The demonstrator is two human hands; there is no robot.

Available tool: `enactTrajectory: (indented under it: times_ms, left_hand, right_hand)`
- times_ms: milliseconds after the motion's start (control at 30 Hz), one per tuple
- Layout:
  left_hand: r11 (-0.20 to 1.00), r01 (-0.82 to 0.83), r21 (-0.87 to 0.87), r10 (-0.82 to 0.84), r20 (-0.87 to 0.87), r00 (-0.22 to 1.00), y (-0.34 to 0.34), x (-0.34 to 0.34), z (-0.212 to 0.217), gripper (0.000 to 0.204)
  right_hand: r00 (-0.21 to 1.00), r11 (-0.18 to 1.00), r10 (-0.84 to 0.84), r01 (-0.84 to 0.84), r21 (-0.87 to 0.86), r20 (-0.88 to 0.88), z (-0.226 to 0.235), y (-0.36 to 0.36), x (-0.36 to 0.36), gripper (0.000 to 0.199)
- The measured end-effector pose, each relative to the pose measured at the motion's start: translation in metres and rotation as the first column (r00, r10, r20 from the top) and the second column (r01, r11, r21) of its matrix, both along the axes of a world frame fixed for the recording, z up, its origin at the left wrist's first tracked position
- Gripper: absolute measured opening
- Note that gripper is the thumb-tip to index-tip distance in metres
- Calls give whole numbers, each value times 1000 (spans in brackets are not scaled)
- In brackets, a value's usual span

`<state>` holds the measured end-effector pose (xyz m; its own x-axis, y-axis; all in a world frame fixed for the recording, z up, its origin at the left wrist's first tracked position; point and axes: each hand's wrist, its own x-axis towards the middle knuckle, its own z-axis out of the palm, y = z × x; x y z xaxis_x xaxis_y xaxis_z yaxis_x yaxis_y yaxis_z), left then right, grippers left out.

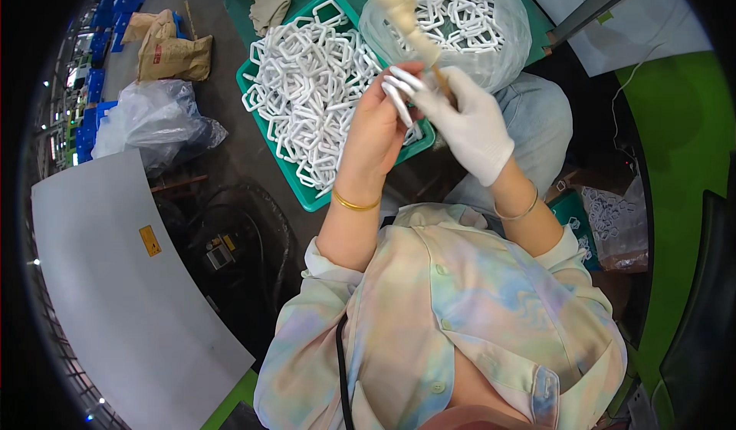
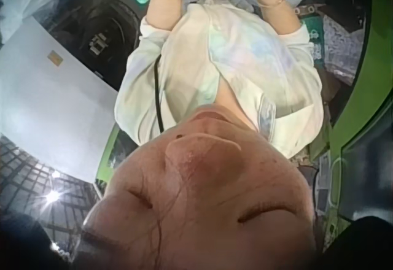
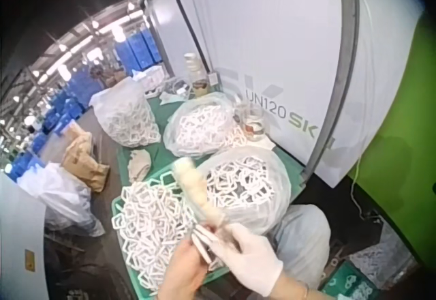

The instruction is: The person collects plastic buckles from a box into a green tray and carries them to a workstation. The person then holds batches of the plastic buckles by hand while an applicator stick is applied to them.

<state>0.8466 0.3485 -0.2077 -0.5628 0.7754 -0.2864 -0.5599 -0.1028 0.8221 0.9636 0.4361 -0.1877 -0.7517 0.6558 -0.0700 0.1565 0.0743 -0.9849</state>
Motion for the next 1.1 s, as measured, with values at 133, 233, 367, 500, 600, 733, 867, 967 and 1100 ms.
enactTrajectory:
  times_ms: [133, 233, 367, 500, 600, 733, 867, 967, 1100]
  left_hand:
    - [982, 143, 127, -168, 217, 962, -13, -12, -2, 33]
    - [985, 147, 87, -167, 331, 929, -13, -11, 9, 37]
    - [988, 116, 97, -137, 240, 961, -20, -21, 5, 40]
    - [942, 150, 302, -239, 284, 929, -30, -34, -1, 40]
    - [982, 99, 158, -106, 38, 994, -34, -34, 10, 31]
    - [988, -134, -82, 3, -844, 536, -39, -34, 23, 15]
    - [985, -168, 38, 105, -904, 414, -41, -31, 23, 20]
    - [980, -167, 111, 179, -863, 472, -41, -28, 19, 23]
    - [971, -142, 193, 240, -803, 545, -39, -25, 16, 25]
  right_hand:
    - [964, 961, -96, 24, -275, -249, -3, 7, -6, 28]
    - [985, 857, -122, 43, -513, -121, 9, 12, -6, 22]
    - [978, 795, -126, 0, -607, -165, 3, 20, -4, 23]
    - [978, 811, -146, 31, -584, -152, 2, 18, -2, 24]
    - [984, 816, -148, 68, -575, -94, -3, 18, -1, 25]
    - [987, 820, -144, 76, -567, -76, -11, 15, 2, 25]
    - [988, 825, -140, 77, -560, -70, -11, 12, 2, 24]
    - [993, 830, -104, 60, -554, -47, -20, 9, 2, 23]
    - [998, 835, -49, 23, -549, -34, -20, 3, 1, 21]
